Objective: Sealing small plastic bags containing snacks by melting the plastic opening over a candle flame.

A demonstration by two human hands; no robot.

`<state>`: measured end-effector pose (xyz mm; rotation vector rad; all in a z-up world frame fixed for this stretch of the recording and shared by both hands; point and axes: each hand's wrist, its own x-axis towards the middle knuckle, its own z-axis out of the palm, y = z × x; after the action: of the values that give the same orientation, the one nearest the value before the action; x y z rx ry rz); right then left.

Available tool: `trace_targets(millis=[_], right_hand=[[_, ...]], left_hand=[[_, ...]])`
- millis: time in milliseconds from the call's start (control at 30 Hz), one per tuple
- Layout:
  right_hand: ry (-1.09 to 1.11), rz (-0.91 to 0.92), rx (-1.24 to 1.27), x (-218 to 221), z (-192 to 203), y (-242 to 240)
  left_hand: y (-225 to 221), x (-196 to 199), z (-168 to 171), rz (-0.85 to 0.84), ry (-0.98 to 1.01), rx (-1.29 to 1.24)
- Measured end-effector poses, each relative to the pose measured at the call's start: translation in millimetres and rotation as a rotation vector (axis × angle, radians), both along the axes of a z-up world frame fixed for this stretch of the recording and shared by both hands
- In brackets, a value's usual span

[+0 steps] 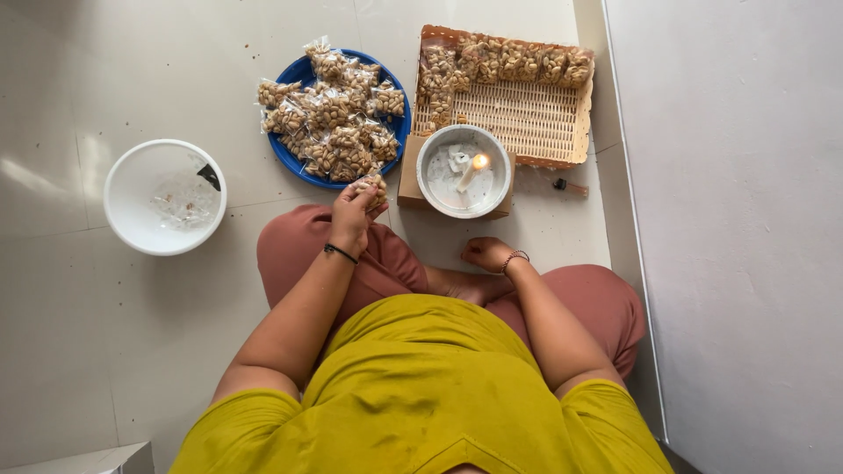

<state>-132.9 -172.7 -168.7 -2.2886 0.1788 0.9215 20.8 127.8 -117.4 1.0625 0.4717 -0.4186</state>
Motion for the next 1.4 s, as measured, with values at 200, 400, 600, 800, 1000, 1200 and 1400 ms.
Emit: trace_targets(millis=[200,400,600,800,1000,1200,1400], right_hand=[[0.044,-0.050,0.042,3.2,-0.5,4.4],[0.039,-0.098,0.118,3.8,-0.9,2.7],[0.021,-0.131,0.152,0.4,-8.2,0.4],[0.043,-0.156,0.156,-0.8,-25.0,-4.3],[0.145,-0.053,-0.075,-1.4,20.7,-47.5],[-0.050,-0.290,-0.231,26.6,115.9,-95.3],[-0.396,-0.402,-0.064,135.0,83.7,-131.0]], left_hand=[[1.9,9.4,-0.1,0.072,-0.035,0.126],[-1.4,50.7,-32.3,0.215,0.100,0.051],[-9.3,105.8,9.9,0.271,-0.003,0.140],[-6.4,150.7,-44.5,0.620,-0.127,0.194],[-16.3,125.2,-22.7,0.454,-0.245,0.486],[1.5,145.7,-19.5,0.369,-0.412,0.767],[-16.0,154.8,-38.3,0.307,-0.448,1.034]])
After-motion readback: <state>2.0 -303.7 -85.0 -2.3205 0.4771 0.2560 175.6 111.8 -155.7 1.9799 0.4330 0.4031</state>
